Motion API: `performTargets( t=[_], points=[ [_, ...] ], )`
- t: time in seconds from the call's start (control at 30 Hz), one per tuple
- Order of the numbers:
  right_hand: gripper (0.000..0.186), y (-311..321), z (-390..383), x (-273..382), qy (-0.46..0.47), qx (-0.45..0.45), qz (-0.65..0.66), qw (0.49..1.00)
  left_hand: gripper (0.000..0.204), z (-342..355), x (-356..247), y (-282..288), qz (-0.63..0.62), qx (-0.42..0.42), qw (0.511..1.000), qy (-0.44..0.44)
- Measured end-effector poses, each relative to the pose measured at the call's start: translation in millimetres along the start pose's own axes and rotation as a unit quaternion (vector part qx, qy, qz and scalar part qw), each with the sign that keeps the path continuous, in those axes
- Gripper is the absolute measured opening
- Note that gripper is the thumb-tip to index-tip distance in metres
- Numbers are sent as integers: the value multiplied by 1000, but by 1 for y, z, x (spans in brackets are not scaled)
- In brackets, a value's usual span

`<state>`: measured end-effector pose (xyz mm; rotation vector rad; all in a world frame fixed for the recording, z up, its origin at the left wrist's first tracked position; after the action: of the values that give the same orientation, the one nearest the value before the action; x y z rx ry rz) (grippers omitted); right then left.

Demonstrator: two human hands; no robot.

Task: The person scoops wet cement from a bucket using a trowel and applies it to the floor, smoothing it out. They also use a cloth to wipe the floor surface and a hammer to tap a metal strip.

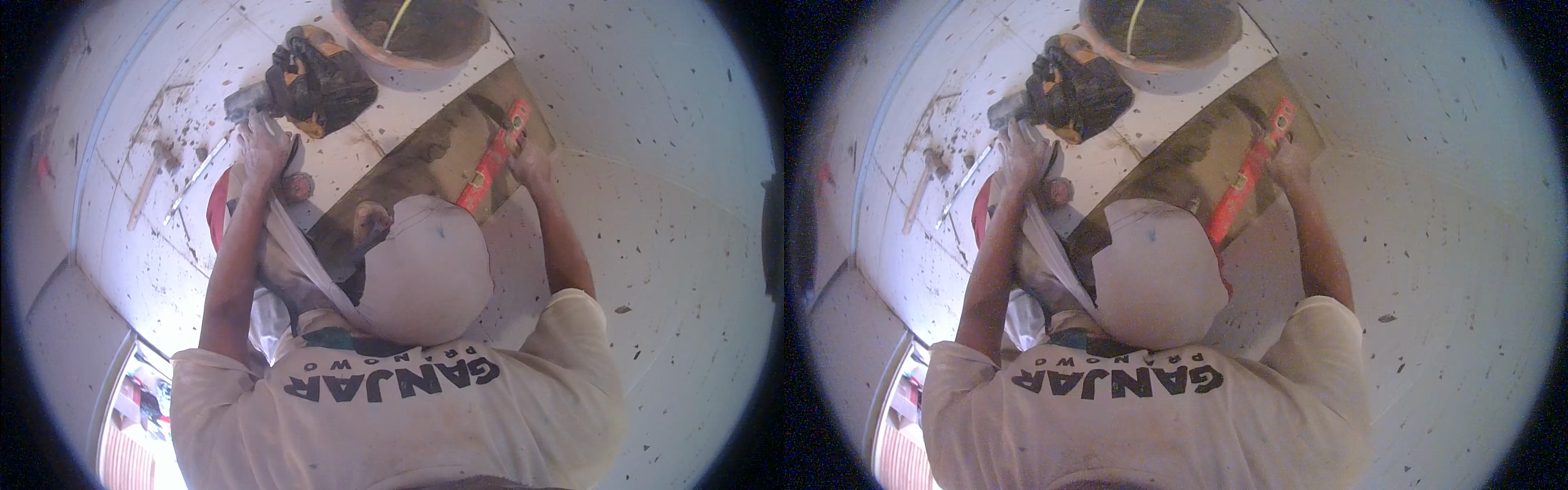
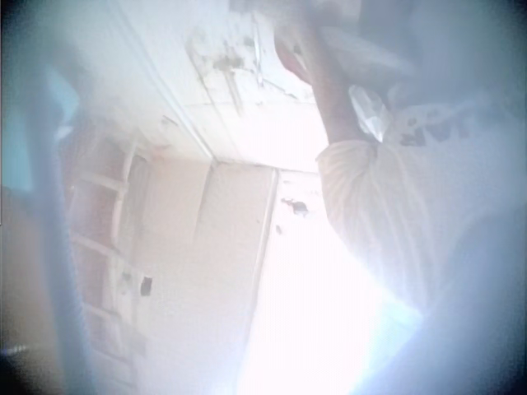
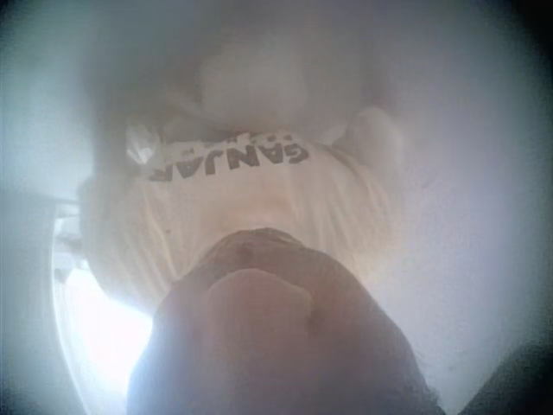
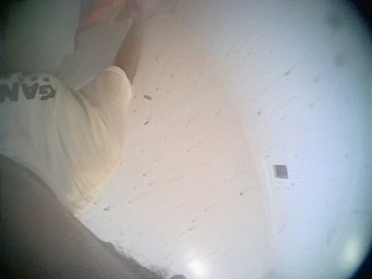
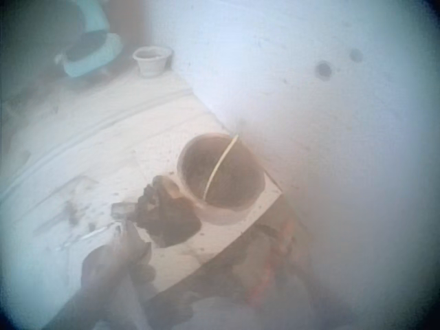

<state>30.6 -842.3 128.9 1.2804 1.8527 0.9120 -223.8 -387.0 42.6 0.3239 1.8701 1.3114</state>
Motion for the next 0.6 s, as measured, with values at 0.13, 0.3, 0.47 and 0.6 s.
performTargets(
  t=[0.13, 0.3, 0.47, 0.6],
  points=[
    [62, -30, -11, -5, 16, -27, 29, 999, 63, 0, 2, 1, -5, 44, 995, 91],
    [62, -62, -38, 24, 54, -12, 72, 996, 45, 26, 56, -28, 7, 3, 993, 118],
    [63, -84, -67, 23, 73, 25, 80, 994, 36, 53, 38, -26, 2, -13, 997, 77],
    [63, -53, -88, 56, 100, 90, 74, 988, 37, 98, 36, -22, 28, -25, 997, 74]
  ],
)
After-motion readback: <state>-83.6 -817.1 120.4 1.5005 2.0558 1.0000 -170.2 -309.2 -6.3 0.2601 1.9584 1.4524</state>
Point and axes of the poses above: each hand's wrist, its own z-axis towards the middle knuckle, its own y-axis out of the back of the hand, x = y × z, the point moved 1 cm from there along z, towards the middle knuckle, and after that the axes turned 1 degree about -z, right-handed, at the moved point
